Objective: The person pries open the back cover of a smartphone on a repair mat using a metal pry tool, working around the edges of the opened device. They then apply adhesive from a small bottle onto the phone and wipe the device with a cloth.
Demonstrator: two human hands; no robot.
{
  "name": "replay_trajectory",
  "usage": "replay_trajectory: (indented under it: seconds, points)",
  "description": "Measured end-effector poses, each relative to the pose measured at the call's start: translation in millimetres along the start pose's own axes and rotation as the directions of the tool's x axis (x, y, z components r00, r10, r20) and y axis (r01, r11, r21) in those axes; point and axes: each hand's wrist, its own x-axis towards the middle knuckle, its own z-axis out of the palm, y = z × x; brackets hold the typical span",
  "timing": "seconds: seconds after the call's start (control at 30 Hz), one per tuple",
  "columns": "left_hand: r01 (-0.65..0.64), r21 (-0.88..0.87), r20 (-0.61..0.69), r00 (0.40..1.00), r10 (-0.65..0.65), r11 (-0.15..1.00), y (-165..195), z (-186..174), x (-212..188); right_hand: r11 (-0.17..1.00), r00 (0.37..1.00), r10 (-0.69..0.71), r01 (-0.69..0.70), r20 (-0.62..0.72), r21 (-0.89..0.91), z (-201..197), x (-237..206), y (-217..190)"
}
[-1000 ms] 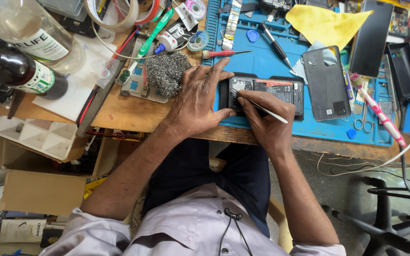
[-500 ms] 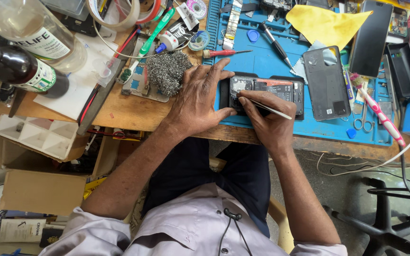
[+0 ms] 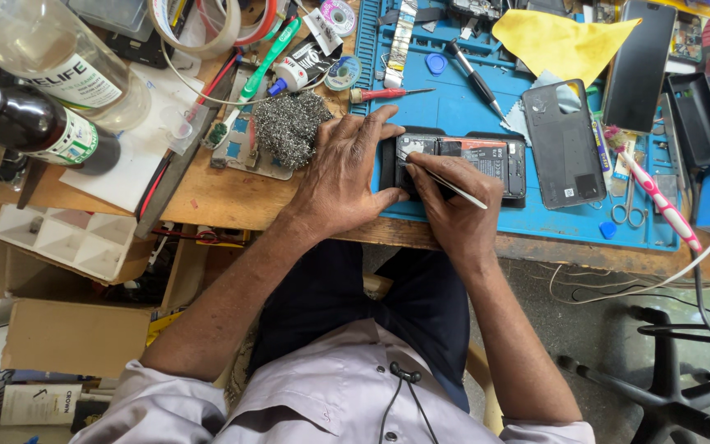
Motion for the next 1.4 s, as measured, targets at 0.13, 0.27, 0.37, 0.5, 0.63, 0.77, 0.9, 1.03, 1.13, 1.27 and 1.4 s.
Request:
replay_trajectory:
  seconds: [0.13,0.27,0.37,0.5,0.63,0.77,0.9,1.03,1.13,1.27,1.4]
  points:
    - [0.002,-0.015,-0.012,1.000,-0.003,1.000,0.2,-1.4,-1.1,1.000,1.000,0.022,-0.022,-0.016,-0.001,3.3,-0.7,-3.5]
    - [0.003,-0.018,-0.007,1.000,-0.003,1.000,-0.6,-2.3,-3.2,1.000,0.999,0.028,-0.028,-0.018,-0.001,6.4,-1.2,-6.9]
    - [-0.003,-0.016,-0.012,1.000,0.003,1.000,-0.7,-2.4,-4.8,1.000,1.000,0.007,-0.007,-0.024,-0.009,9.2,-1.0,-8.7]
    - [-0.001,-0.023,-0.019,1.000,0.000,1.000,0.0,-3.1,-6.7,1.000,0.999,0.004,-0.005,-0.034,-0.007,11.7,-1.1,-10.7]
    - [-0.009,-0.025,-0.028,1.000,0.009,1.000,0.3,-3.9,-7.6,1.000,0.999,0.006,-0.006,-0.046,-0.016,13.7,-1.1,-11.9]
    - [-0.012,-0.031,-0.038,0.999,0.011,0.999,1.4,-5.4,-10.1,0.995,0.996,-0.044,0.036,-0.072,-0.097,17.6,-0.2,-12.0]
    - [-0.016,-0.054,-0.051,0.999,0.013,0.998,4.0,-8.1,-12.5,0.995,0.993,0.076,-0.069,-0.095,0.073,17.1,-1.9,-11.8]
    - [0.011,-0.074,-0.044,0.999,-0.014,0.997,5.4,-10.7,-13.3,0.989,0.986,0.136,-0.130,-0.094,0.069,14.4,-2.9,-10.9]
    - [0.019,-0.078,-0.038,0.999,-0.022,0.997,4.6,-10.5,-11.5,0.990,0.987,0.135,-0.130,-0.093,0.050,15.5,-1.3,-9.4]
    - [0.020,-0.078,-0.028,0.999,-0.022,0.997,3.7,-8.9,-11.1,0.988,0.987,0.137,-0.131,-0.080,0.080,17.3,-0.7,-7.9]
    - [0.042,-0.059,-0.009,0.999,-0.043,0.997,3.7,-7.7,-9.4,0.994,0.992,0.098,-0.095,-0.080,0.045,16.4,-1.4,-7.3]
